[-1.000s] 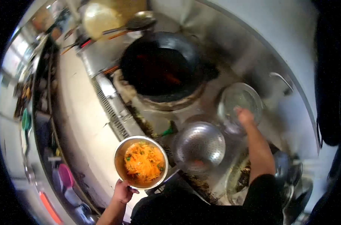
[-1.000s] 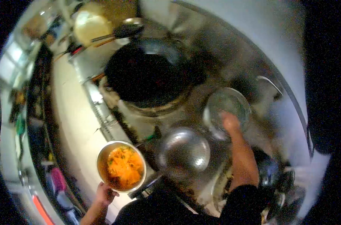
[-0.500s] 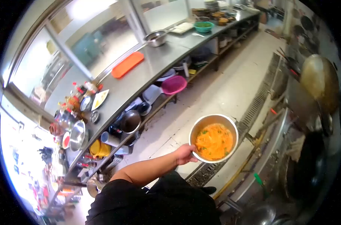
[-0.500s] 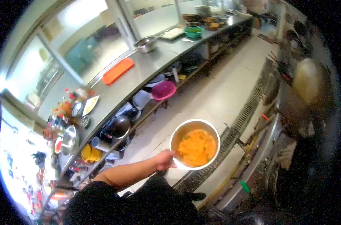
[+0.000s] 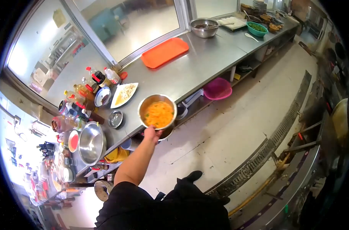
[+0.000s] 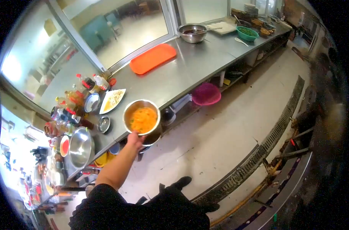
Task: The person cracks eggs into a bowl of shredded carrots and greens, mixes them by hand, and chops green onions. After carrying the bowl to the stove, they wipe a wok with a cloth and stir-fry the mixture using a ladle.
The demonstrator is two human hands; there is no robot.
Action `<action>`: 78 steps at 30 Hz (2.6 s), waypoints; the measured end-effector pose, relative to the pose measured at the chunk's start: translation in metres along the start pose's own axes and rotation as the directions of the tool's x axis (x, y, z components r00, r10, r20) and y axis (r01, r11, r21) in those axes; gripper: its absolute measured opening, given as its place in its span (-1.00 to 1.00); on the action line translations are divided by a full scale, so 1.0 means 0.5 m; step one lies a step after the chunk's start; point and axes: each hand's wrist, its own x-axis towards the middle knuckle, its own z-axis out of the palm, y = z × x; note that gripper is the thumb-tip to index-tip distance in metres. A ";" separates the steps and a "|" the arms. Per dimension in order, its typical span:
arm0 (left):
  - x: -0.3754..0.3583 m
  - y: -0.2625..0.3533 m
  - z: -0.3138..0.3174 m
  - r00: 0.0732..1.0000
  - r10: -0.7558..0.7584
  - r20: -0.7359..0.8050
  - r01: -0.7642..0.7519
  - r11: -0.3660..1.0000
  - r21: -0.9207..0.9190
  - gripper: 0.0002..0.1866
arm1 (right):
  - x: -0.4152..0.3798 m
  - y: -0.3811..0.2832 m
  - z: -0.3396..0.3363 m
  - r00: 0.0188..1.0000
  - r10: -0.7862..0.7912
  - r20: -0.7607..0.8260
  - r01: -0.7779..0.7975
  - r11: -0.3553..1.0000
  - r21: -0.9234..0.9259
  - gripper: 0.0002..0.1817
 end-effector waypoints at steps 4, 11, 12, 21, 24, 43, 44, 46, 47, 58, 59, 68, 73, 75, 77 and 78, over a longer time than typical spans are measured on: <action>0.156 0.092 -0.081 0.992 0.075 -0.099 -0.087 0.989 -0.118 -0.56 | -0.058 0.020 0.009 0.993 0.110 0.034 -0.108 0.992 -0.063 -0.61; 0.253 0.116 -0.110 0.968 0.197 -0.156 -0.224 0.958 -0.180 -0.56 | -0.203 0.181 0.007 0.944 0.326 0.044 -0.316 0.936 -0.154 -0.61; 0.210 0.105 -0.088 0.952 0.263 -0.159 -0.286 0.947 -0.144 -0.43 | -0.242 0.225 0.011 0.930 0.366 0.040 -0.356 0.920 -0.164 -0.61; 0.059 -0.368 -0.032 0.805 -0.531 0.267 -0.044 0.394 0.918 -0.43 | -0.760 0.317 0.202 0.947 0.322 -0.002 -0.300 0.878 -0.373 -0.85; -0.092 -0.574 0.009 0.471 -0.859 0.200 -0.455 -0.043 0.890 -0.46 | -0.941 0.291 0.250 0.759 0.602 -0.249 -0.598 0.795 0.103 -0.57; -1.013 -0.881 -0.397 -0.253 -0.924 -0.286 -0.964 0.215 0.157 -0.62 | -1.133 0.516 0.106 0.454 0.847 0.277 0.342 -0.453 0.823 -0.43; -1.065 -0.896 -0.405 -0.313 -0.890 -0.330 -0.944 0.255 0.209 -0.65 | -1.086 0.534 0.030 0.463 0.823 0.330 0.428 -0.534 0.729 -0.46; -1.198 -0.929 -0.425 -0.441 -0.821 -0.363 -0.861 0.273 0.428 -0.68 | -1.039 0.598 -0.030 0.463 0.802 0.377 0.521 -0.590 0.617 -0.48; -1.292 -0.931 -0.434 -0.374 -0.841 -0.391 -0.863 0.161 0.479 -0.69 | -1.036 0.663 -0.008 0.626 0.716 0.308 0.521 -0.678 0.518 -0.51; -1.610 -1.148 -0.710 -0.086 -0.984 -0.158 -0.758 -0.039 0.651 -0.70 | -1.042 0.562 -0.155 0.225 0.957 -0.181 -0.823 0.286 0.490 -0.35; -1.606 -1.144 -0.707 -0.116 -0.985 -0.129 -0.772 0.008 0.635 -0.76 | -1.048 0.549 -0.172 0.227 0.952 -0.204 -0.806 0.301 0.510 -0.34; -1.594 -1.030 -0.610 -0.456 -0.889 0.039 -0.782 0.422 0.458 -0.88 | -1.121 0.554 -0.181 0.228 0.952 -0.205 -0.796 0.304 0.523 -0.37; -1.604 -0.994 -0.582 -0.547 -0.836 0.044 -0.806 0.540 0.243 -0.86 | -1.141 0.551 -0.197 0.197 0.965 -0.171 -0.795 0.259 0.548 -0.37; -1.614 -0.975 -0.569 -0.716 -0.696 0.054 -0.692 0.718 0.078 -0.87 | -1.159 0.553 -0.184 0.257 0.929 -0.265 -0.775 0.362 0.518 -0.35; -1.603 -0.979 -0.569 -0.709 -0.703 0.051 -0.699 0.710 0.080 -0.87 | -1.172 0.546 -0.177 0.239 0.945 -0.223 -0.790 0.323 0.521 -0.34; -1.598 -0.981 -0.571 -0.702 -0.710 0.049 -0.706 0.703 0.082 -0.86 | -1.177 0.543 -0.176 0.221 0.958 -0.182 -0.805 0.284 0.520 -0.33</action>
